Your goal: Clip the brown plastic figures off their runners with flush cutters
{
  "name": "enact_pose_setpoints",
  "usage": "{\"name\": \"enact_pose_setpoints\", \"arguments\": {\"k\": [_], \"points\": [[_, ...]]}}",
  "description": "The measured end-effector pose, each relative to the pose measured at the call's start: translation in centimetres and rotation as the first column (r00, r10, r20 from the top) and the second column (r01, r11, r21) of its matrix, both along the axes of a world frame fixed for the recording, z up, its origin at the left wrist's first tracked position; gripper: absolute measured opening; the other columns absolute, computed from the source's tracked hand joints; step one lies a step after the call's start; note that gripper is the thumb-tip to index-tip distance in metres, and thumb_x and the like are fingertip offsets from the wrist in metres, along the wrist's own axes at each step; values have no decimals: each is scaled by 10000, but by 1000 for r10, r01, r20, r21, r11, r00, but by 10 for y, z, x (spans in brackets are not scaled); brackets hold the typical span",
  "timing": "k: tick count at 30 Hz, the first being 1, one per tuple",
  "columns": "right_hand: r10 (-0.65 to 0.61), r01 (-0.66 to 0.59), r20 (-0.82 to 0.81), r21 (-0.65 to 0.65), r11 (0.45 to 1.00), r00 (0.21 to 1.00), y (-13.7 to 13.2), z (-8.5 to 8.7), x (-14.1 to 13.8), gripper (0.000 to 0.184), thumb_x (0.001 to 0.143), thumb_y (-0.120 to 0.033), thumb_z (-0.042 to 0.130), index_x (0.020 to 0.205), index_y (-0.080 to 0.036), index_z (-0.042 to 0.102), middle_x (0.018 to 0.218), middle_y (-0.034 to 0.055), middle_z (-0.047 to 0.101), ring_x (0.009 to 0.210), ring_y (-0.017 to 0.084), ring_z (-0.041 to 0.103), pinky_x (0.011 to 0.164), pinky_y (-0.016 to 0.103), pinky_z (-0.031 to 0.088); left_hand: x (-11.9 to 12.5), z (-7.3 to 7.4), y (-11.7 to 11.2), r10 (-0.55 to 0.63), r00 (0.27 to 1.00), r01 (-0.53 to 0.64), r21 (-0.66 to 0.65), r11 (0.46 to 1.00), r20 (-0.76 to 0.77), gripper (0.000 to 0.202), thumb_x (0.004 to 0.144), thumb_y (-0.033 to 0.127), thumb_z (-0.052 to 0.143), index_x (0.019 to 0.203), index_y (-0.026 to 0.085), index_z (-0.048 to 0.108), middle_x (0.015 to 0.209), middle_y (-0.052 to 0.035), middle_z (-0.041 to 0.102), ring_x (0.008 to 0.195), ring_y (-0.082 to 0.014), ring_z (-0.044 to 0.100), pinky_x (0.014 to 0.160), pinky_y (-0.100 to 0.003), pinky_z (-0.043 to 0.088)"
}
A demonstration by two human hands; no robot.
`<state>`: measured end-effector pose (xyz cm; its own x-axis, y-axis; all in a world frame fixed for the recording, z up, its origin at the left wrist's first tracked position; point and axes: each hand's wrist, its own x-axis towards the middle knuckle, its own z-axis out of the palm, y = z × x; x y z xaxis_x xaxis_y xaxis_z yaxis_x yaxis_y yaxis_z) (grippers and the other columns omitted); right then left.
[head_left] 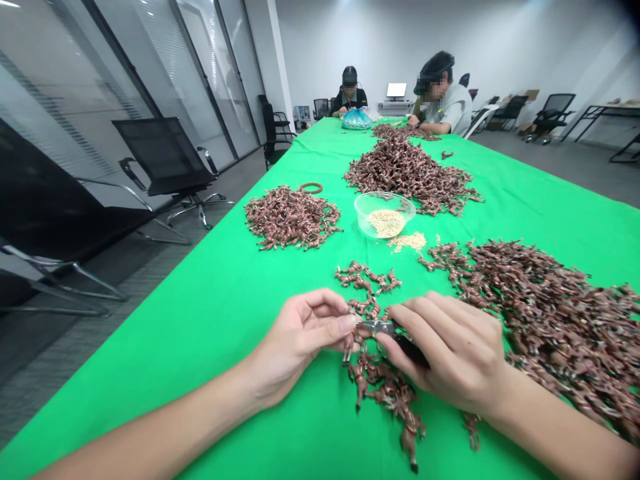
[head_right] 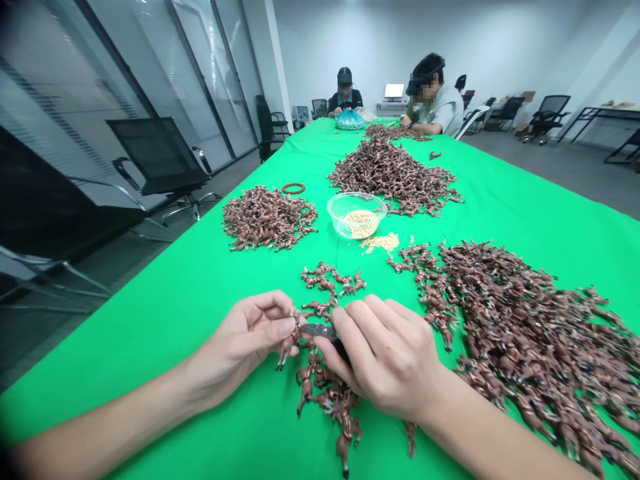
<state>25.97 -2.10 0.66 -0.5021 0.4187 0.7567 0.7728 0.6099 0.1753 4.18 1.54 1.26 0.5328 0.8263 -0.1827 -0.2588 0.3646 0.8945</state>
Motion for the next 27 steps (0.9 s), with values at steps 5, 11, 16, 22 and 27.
{"name": "enact_pose_setpoints", "arguments": {"k": [5, 11, 16, 22, 27], "points": [[-10, 8, -32, -43, 999, 999, -1, 0, -3, 240, 838, -302, 733, 940, -92, 674, 767, 78, 693, 653, 196, 614, 546, 337, 416, -1, -1, 1, 38, 999, -34, 94, 995, -37, 211, 780, 180, 830, 872, 108, 655, 756, -15, 696, 619, -90, 657, 584, -179, 546], [-11, 4, -92, -85, 996, 996, -4, -2, -5, 210, 850, -281, 718, 937, -96, 670, 790, 91, 690, 664, 191, 616, 547, 323, 401, -2, -1, 2, 60, 998, -54, 203, 978, -27, 195, 746, 124, 845, 835, 115, 671, 807, -18, 729, 645, -96, 681, 620, -194, 587], [-21, -35, -215, -252, 967, 976, -6, -6, -8, 160, 883, -262, 661, 954, -118, 671, 754, 53, 636, 615, 150, 559, 537, 299, 386, -4, -1, 3, 89, 994, -66, 289, 955, -67, 194, 727, 105, 853, 835, 138, 695, 858, -23, 757, 734, -119, 719, 676, -193, 602], [-26, -96, -312, -368, 925, 950, -7, -10, -9, 126, 901, -249, 626, 950, -136, 655, 707, 20, 586, 602, 131, 527, 551, 279, 384, -6, 0, 3, 129, 979, -58, 385, 921, -161, 180, 732, 141, 853, 830, 153, 701, 888, -35, 764, 856, -168, 734, 751, -230, 605], [-48, -43, -274, -319, 947, 961, -6, -9, -8, 122, 895, -254, 637, 939, -143, 661, 722, 22, 599, 610, 129, 526, 553, 279, 377, -5, 2, -1, 93, 964, 7, 375, 927, -249, 306, 718, 204, 870, 957, 143, 688, 1051, -90, 746, 954, -213, 712, 782, -280, 607]]}}
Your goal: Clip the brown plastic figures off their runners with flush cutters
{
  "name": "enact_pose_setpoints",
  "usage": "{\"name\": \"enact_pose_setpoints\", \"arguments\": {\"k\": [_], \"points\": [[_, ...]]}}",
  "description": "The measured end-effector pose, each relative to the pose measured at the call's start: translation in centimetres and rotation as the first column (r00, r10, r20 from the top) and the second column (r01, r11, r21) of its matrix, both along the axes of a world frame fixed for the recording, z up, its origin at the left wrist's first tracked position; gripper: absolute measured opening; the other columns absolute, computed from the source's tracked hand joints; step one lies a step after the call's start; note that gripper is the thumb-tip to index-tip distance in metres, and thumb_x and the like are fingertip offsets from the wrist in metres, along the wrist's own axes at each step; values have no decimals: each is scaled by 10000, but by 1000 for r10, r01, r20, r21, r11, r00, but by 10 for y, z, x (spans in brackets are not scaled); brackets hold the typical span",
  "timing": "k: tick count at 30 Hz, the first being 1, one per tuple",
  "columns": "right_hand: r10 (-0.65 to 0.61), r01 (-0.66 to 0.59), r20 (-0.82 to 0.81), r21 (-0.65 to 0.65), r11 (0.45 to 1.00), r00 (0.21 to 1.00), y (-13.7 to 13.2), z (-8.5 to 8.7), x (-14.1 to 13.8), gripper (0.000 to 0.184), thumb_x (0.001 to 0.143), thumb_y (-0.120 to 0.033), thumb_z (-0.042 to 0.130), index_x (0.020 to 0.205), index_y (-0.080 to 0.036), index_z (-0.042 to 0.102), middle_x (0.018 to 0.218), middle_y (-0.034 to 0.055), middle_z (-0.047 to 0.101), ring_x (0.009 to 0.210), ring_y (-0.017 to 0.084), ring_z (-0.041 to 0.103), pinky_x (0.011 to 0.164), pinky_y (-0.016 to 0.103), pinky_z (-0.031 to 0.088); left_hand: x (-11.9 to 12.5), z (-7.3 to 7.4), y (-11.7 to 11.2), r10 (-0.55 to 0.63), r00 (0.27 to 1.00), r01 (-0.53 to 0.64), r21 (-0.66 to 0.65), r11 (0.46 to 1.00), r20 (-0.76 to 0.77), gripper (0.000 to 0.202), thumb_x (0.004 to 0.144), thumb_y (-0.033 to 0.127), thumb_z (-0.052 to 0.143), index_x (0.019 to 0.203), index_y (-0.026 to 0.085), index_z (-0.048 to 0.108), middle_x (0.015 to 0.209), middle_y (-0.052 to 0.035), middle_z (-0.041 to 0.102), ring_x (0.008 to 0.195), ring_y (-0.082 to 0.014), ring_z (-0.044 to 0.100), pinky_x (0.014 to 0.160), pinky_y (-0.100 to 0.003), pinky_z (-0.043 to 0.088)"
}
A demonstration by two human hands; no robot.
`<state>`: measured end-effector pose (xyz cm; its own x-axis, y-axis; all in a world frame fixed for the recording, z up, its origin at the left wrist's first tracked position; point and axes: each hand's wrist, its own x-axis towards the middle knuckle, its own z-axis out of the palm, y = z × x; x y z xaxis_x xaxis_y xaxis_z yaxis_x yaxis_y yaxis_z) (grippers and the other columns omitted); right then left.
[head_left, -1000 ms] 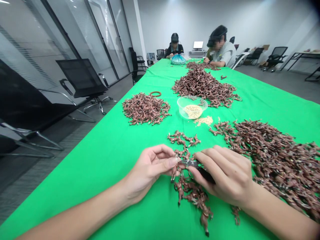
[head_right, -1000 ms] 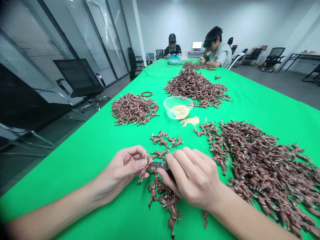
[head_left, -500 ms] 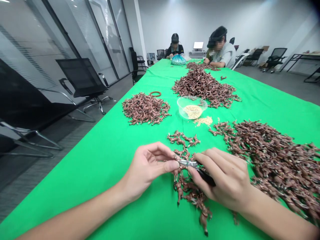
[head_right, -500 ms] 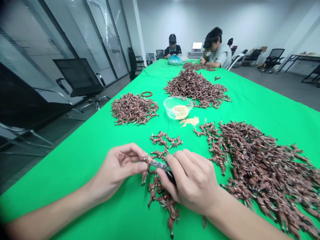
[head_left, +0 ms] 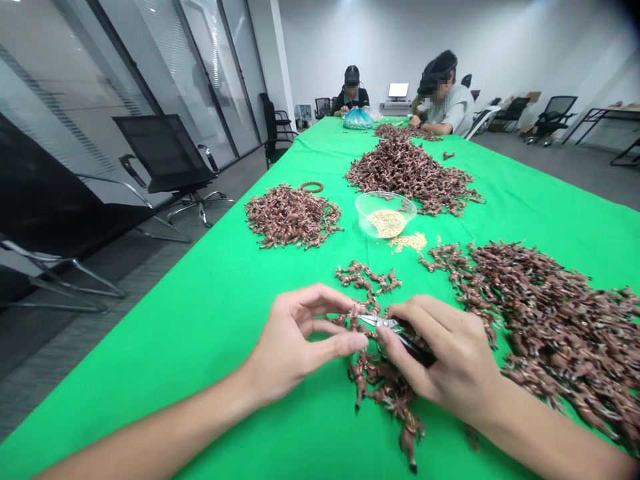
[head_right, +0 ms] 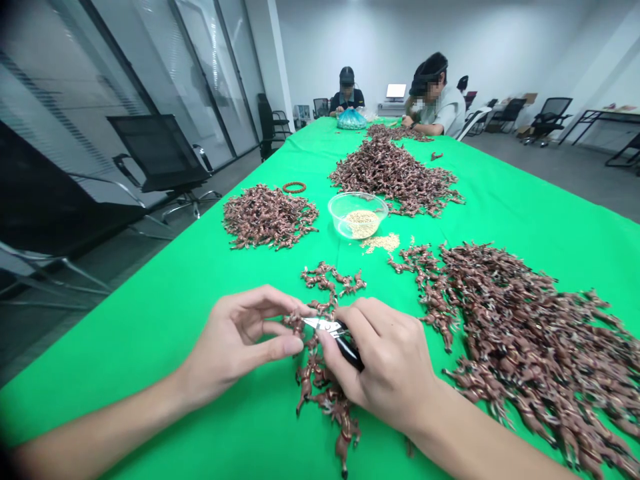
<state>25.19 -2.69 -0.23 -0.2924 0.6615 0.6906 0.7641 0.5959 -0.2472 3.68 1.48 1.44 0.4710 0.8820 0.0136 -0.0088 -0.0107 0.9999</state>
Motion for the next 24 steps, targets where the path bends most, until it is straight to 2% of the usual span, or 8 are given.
{"name": "enact_pose_setpoints", "arguments": {"k": [6, 11, 14, 20, 24], "points": [[-14, 13, 9, 36, 999, 1000, -1, 0, -2, 144, 870, -255, 671, 942, -130, 668, 759, 40, 629, 637, 141, 557, 561, 289, 393, 2, 0, -4, -19, 998, 16, -43, 999, -67, 288, 760, 223, 840, 978, 148, 668, 1013, -75, 749, 915, -198, 712, 767, -271, 587], [5, -5, -67, 5, 1000, 998, 1, -1, -1, 139, 869, -226, 663, 964, -125, 663, 780, 46, 648, 673, 150, 583, 592, 293, 431, 1, -2, -2, -35, 999, 33, -129, 991, -13, 301, 802, 270, 809, 1028, 150, 651, 1065, -100, 758, 966, -229, 720, 904, -367, 566], [1, -5, -115, -41, 999, 993, 3, -3, -1, 127, 872, -223, 662, 968, -140, 662, 799, 41, 660, 687, 147, 586, 610, 292, 448, 1, -3, 1, -55, 998, 59, -125, 990, 29, 273, 837, 251, 774, 1067, 151, 665, 1092, -101, 745, 1023, -219, 694, 952, -349, 529], [3, -16, -168, -78, 997, 986, 3, -4, -2, 107, 876, -215, 659, 964, -154, 653, 807, 31, 659, 699, 137, 582, 626, 283, 461, 2, 1, 1, -59, 982, 97, -213, 972, 177, 412, 869, 189, 732, 1246, 191, 567, 1039, -55, 692, 992, -167, 631, 927, -287, 464], [8, -21, -173, -75, 997, 985, 3, -4, -2, 103, 878, -212, 654, 965, -157, 649, 805, 32, 660, 696, 140, 580, 628, 287, 465, 1, 5, 0, -84, 967, 151, -278, 949, 239, 335, 901, 146, 630, 1230, 162, 565, 975, -53, 632, 926, -169, 574, 836, -278, 430]]}}
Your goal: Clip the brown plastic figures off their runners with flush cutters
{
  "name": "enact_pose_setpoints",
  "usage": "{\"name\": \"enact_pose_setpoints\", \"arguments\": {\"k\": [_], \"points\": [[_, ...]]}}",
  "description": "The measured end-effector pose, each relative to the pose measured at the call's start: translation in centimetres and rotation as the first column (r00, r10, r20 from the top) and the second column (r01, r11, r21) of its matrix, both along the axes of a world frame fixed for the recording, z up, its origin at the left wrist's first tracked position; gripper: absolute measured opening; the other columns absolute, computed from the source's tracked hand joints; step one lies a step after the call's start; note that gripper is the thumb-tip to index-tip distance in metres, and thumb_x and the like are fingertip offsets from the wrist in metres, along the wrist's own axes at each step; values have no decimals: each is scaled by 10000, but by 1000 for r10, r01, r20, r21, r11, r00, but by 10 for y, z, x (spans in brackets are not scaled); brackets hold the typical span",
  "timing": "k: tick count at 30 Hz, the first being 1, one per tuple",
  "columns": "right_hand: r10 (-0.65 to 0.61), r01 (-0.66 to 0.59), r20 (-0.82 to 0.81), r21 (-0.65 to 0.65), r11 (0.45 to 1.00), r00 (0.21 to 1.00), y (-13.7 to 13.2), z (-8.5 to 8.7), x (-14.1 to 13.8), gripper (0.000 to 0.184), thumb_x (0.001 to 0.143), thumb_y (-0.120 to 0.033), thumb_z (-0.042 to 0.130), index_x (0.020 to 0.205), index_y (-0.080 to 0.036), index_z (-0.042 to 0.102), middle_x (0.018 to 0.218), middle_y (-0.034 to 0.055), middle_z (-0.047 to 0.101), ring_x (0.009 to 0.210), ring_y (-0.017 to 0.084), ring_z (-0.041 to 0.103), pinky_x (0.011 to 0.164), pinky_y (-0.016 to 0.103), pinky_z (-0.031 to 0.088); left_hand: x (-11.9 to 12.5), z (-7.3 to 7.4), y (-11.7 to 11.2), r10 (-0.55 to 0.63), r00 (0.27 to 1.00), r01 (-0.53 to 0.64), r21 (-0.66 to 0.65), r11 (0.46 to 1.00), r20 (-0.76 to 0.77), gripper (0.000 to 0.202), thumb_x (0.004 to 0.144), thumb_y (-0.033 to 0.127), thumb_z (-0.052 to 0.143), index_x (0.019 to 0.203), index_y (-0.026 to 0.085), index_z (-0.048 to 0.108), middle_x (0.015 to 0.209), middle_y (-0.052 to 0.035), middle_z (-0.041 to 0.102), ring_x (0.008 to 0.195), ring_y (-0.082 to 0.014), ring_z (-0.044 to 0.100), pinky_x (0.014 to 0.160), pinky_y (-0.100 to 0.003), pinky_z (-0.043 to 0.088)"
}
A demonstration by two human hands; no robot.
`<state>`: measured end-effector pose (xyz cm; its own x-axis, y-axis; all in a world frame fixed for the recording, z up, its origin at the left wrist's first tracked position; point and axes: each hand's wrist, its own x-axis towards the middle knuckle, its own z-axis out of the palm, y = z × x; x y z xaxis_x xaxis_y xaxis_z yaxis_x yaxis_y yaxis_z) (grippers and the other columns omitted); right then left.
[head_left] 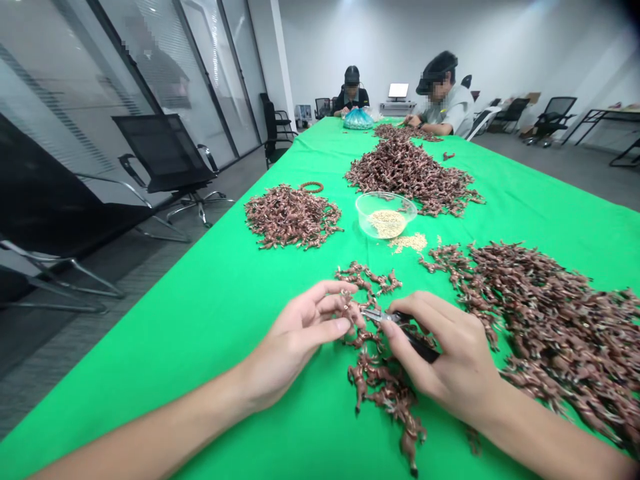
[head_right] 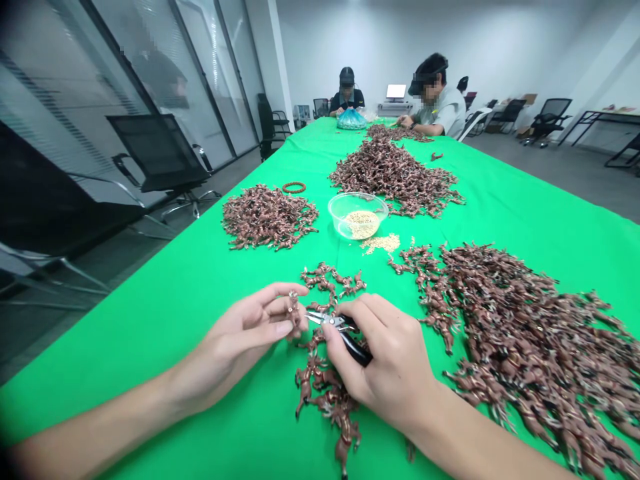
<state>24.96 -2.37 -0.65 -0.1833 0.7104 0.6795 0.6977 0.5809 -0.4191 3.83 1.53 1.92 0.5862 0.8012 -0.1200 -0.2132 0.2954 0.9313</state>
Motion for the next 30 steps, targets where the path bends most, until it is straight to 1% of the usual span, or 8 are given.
{"name": "enact_pose_setpoints", "arguments": {"k": [3, 6, 9, 15, 19, 22, 27, 30], "points": [[12, -12, 2, -6, 1000, 1000, 0, 1, 0, 100, 878, -211, 648, 957, -150, 649, 790, 36, 652, 685, 144, 571, 612, 291, 462, -2, 2, 0, -98, 993, 102, -53, 993, 73, 322, 895, 113, 541, 1216, 130, 572, 899, -54, 590, 818, -161, 517, 752, -283, 397], [40, -40, 13, 5, 999, 999, -1, 3, 0, 105, 876, -199, 641, 960, -137, 649, 771, 41, 643, 677, 146, 563, 600, 293, 461, -3, 3, -1, -187, 974, 199, -84, 976, 131, 350, 895, 125, 525, 1241, 116, 572, 890, -52, 558, 796, -156, 488, 756, -289, 376], [63, -64, 28, 36, 997, 998, -2, 5, 1, 125, 869, -182, 646, 983, -130, 643, 791, 48, 650, 692, 146, 570, 608, 292, 471, -3, 2, -2, -221, 963, 238, -104, 966, 154, 365, 906, 146, 540, 1268, 116, 570, 906, -49, 540, 810, -155, 480, 761, -287, 364], [72, -75, 52, 65, 995, 996, -3, 5, 1, 162, 855, -196, 670, 1006, -153, 630, 810, 48, 651, 690, 147, 577, 598, 289, 474, -4, 1, -2, -201, 965, 222, -115, 968, 168, 392, 909, 143, 514, 1300, 122, 547, 888, -51, 534, 808, -164, 477, 771, -299, 365], [72, -77, 69, 73, 994, 995, -4, 4, 1, 184, 856, -194, 670, 1028, -147, 628, 825, 60, 650, 698, 154, 580, 596, 295, 472, -3, 4, -3, -188, 977, 197, -86, 977, 101, 350, 939, 238, 577, 1275, 140, 561, 860, -32, 507, 772, -154, 460, 721, -290, 361], [67, -75, 99, 86, 993, 993, -4, 4, 2, 201, 851, -199, 680, 1036, -137, 629, 837, 74, 652, 703, 162, 584, 595, 302, 471, -3, 4, -5, -171, 984, 174, -73, 982, 48, 338, 930, 233, 620, 1257, 160, 573, 843, -8, 470, 761, -139, 456, 709, -281, 358], [74, -84, 108, 94, 992, 991, -5, 4, 3, 198, 847, -198, 684, 1026, -127, 635, 836, 78, 650, 706, 164, 588, 589, 303, 471, -3, 0, -6, -168, 984, 172, -78, 982, 51, 409, 941, 185, 594, 1344, 199, 523, 980, -20, 525, 911, -147, 495, 852, -286, 384], [77, -85, 95, 78, 993, 993, -4, 4, 3, 199, 844, -195, 685, 1025, -130, 636, 834, 73, 647, 704, 160, 585, 595, 302, 475, -1, -4, -6, -166, 986, 166, -10, 986, 23, 380, 980, 201, 551, 1358, 198, 513, 1020, -28, 560, 945, -147, 526, 904, -296, 401]]}}
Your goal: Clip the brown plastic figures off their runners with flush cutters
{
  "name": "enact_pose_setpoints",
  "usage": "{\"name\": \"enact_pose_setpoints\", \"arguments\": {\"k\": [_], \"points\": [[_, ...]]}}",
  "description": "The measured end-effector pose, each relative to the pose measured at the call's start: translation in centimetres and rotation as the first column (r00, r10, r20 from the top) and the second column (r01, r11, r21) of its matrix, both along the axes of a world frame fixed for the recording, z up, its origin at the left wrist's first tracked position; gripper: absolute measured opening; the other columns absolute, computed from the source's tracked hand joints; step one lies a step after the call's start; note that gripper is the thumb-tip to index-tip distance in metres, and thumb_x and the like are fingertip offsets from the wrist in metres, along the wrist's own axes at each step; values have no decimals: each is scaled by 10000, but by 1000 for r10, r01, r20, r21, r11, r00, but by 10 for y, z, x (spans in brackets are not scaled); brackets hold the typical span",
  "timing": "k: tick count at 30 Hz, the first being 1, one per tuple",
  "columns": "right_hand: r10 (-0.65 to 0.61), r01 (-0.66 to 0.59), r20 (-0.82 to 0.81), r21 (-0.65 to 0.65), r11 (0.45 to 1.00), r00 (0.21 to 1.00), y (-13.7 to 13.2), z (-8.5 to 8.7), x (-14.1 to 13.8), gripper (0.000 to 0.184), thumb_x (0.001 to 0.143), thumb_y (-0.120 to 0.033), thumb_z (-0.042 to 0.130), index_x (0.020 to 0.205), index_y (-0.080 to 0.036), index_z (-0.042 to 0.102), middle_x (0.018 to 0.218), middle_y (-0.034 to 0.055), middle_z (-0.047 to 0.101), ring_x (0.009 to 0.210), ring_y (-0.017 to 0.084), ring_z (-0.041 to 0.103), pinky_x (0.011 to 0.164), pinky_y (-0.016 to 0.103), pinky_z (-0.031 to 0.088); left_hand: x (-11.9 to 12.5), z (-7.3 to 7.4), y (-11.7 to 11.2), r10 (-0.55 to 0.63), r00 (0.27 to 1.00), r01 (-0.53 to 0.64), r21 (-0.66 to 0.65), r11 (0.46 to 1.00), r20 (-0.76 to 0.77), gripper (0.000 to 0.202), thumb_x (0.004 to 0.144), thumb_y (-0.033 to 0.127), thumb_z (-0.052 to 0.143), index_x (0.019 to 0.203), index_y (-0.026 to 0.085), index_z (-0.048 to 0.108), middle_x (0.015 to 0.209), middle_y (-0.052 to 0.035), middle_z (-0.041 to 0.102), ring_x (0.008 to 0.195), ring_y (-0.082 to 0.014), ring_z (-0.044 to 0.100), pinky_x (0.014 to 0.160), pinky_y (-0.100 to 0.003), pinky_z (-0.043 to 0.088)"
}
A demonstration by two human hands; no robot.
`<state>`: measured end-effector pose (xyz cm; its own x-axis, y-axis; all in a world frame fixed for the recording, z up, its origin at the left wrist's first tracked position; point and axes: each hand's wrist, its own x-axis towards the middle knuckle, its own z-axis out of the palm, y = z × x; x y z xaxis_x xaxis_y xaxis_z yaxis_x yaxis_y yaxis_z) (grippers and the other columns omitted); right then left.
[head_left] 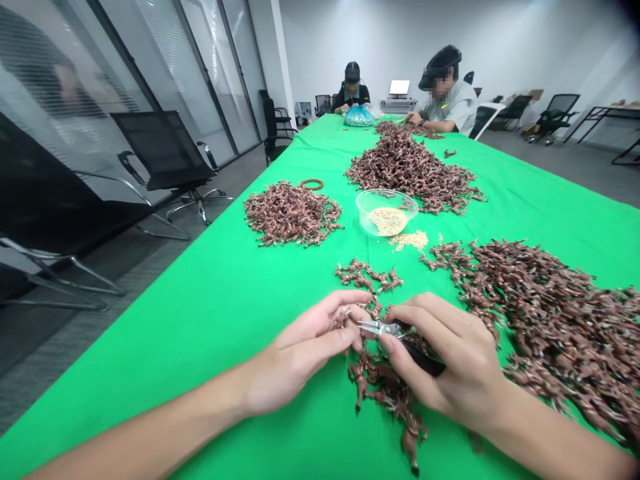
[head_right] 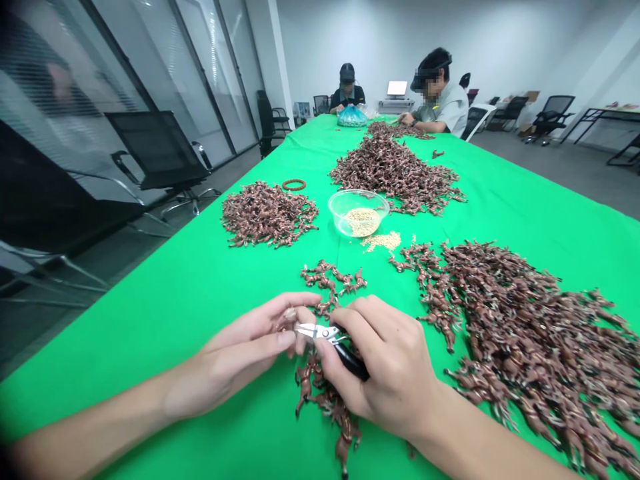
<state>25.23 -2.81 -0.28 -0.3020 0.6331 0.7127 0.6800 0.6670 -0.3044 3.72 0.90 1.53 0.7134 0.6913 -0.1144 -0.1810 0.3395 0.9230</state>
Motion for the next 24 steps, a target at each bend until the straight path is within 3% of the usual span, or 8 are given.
{"name": "enact_pose_setpoints", "arguments": {"k": [4, 10, 24], "points": [[-2, 2, -24, -12, 1000, 1000, 1, 0, 0, 174, 847, -186, 680, 1006, -132, 636, 813, 66, 643, 689, 154, 578, 587, 295, 468, 2, -4, 2, -3, 1000, 6, 112, 994, -21, 358, 1013, 234, 529, 1367, 194, 495, 1054, -39, 595, 985, -147, 575, 934, -295, 441], [4, -4, -15, -10, 1000, 1000, 0, 0, -1, 171, 854, -190, 673, 1009, -127, 637, 815, 69, 645, 686, 151, 577, 574, 290, 462, 2, -6, 2, 32, 999, -32, 135, 990, 2, 420, 927, 192, 677, 1318, 186, 524, 1112, -48, 644, 1037, -144, 611, 937, -257, 472], [-73, 16, 218, 253, 967, 973, 0, 6, 1, 291, 813, -244, 752, 1023, -73, 645, 860, 132, 721, 720, 216, 626, 583, 344, 474, 0, -3, -1, -10, 998, 15, 80, 997, -67, 446, 903, 244, 721, 1313, 218, 548, 1259, -92, 684, 1116, -202, 658, 978, -319, 495]]}}
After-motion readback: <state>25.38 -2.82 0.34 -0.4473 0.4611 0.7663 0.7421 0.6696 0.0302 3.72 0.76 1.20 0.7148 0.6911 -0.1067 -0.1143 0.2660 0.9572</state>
